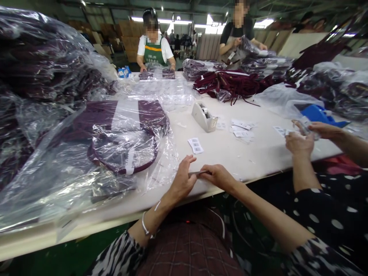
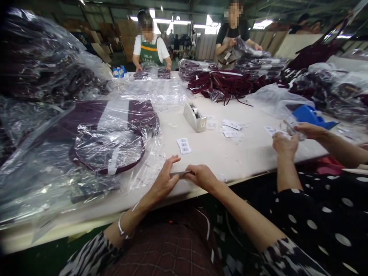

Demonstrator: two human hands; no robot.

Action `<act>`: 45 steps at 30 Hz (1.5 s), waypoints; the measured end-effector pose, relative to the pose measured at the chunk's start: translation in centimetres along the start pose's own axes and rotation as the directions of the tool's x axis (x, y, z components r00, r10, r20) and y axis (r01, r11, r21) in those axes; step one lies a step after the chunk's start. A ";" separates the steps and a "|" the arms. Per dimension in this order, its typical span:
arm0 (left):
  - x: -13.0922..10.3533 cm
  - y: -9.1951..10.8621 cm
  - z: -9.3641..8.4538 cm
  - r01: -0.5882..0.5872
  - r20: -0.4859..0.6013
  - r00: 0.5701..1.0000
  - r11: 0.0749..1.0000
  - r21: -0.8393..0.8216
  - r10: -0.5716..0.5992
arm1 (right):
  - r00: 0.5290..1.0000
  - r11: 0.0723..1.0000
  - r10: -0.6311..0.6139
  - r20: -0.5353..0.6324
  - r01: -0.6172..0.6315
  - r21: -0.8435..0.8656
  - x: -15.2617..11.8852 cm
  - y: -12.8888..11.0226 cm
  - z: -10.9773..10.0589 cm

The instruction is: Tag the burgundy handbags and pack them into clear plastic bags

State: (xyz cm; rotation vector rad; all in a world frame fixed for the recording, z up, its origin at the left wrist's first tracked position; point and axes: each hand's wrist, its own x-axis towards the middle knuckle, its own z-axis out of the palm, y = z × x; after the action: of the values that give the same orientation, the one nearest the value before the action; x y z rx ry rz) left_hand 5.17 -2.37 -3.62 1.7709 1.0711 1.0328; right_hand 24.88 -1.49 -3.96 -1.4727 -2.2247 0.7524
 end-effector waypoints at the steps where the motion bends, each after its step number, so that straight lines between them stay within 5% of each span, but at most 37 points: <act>1: 0.0 -0.2 -0.4 -0.013 0.040 0.999 0.999 0.035 0.012 | 1.000 1.000 0.012 -0.005 -0.012 0.020 0.0 0.1 -0.1; 5: 0.1 -0.9 -1.5 0.048 0.132 0.989 0.983 0.178 -0.073 | 0.993 0.983 0.097 0.072 -0.107 0.147 0.5 0.1 -0.9; 9: 1.1 -1.0 -1.5 0.222 0.116 0.966 0.972 0.079 -0.231 | 0.936 0.864 0.256 0.240 -0.333 0.378 1.3 0.0 -2.7; 13: 2.2 -0.9 -0.7 0.281 0.152 0.944 0.956 0.088 -0.291 | 0.885 0.842 0.409 0.225 -0.460 0.280 2.3 0.5 -3.5; 16: 2.4 -0.4 0.1 0.144 0.144 0.967 0.918 0.368 -0.210 | 0.922 0.922 0.380 0.076 -0.384 0.050 2.5 0.5 -2.8; 20: 2.2 0.3 0.6 -0.122 0.182 0.983 0.679 0.724 -0.018 | 0.949 0.911 0.310 -0.062 -0.315 -0.267 1.8 -0.4 -1.7; 25: 2.4 -0.2 0.6 -0.326 0.322 0.941 0.520 0.789 0.102 | 0.925 0.847 0.344 -0.158 -0.379 -0.374 0.9 -0.8 -1.4; 31: 2.2 -0.9 0.7 -0.318 0.368 0.929 0.598 0.735 0.040 | 0.912 0.874 -0.018 -0.409 -0.185 -0.450 -0.6 -2.4 -2.3; 35: 1.8 -1.0 0.5 -0.292 0.360 0.932 0.658 0.694 0.035 | 0.889 0.930 -0.226 -0.399 0.074 -0.361 -2.0 -3.8 -0.6; 40: 1.2 -1.3 0.2 -0.329 0.395 0.917 0.676 0.660 0.059 | 0.944 0.955 -0.172 -0.283 0.090 -0.281 -2.7 -1.9 2.1; 45: 0.7 -1.3 -0.1 -0.335 0.412 0.909 0.704 0.626 0.066 | 0.980 1.000 0.020 -0.196 -0.017 0.017 -2.2 -0.5 -0.9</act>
State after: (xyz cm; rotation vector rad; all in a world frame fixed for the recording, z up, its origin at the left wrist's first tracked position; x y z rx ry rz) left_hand 4.95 -1.28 -4.65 2.6141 1.1079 0.3768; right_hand 25.89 -3.51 -2.91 -1.4929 -2.0569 0.6002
